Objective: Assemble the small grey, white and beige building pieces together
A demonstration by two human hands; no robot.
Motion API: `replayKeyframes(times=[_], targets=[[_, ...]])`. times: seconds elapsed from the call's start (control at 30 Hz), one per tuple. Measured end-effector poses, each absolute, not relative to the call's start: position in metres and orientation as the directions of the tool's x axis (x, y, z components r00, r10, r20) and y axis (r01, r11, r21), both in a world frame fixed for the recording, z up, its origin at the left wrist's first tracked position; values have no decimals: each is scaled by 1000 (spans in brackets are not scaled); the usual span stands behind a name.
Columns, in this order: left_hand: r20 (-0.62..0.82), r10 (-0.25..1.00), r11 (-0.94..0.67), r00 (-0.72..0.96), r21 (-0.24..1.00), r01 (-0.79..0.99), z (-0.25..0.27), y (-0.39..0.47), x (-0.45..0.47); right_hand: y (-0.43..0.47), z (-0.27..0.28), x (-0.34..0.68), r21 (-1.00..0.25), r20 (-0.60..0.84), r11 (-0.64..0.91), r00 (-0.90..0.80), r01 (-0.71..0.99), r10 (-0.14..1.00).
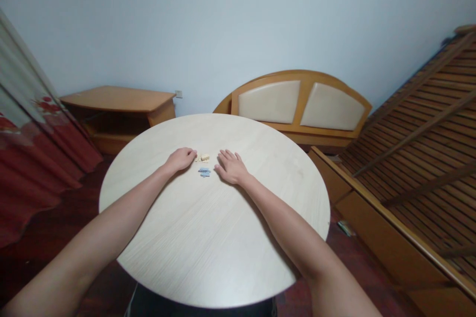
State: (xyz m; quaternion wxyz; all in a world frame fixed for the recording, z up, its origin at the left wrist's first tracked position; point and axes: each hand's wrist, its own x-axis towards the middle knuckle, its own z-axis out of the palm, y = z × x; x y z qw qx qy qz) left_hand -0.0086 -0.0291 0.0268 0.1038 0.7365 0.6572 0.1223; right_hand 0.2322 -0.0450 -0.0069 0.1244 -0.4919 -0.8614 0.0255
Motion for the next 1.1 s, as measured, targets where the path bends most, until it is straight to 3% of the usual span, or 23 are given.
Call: replayKeyframes(times=[0.4,0.53,0.93,1.1], targets=[[32,995,-104,99,312,944,31,-32,-7,-20,-30,279,-168,199,529,-497,832,844],[24,995,-98,95,307,947,31,-33,-6,-9,-35,319,-204,207,486,-448,850,870],[43,994,-108,100,290,951,24,-27,-8,10,-37,407,-163,150,346,-323,924,934],[43,993,-117,109,293,949,21,-24,-9,-2,-27,421,-243,167,284,-249,927,954]])
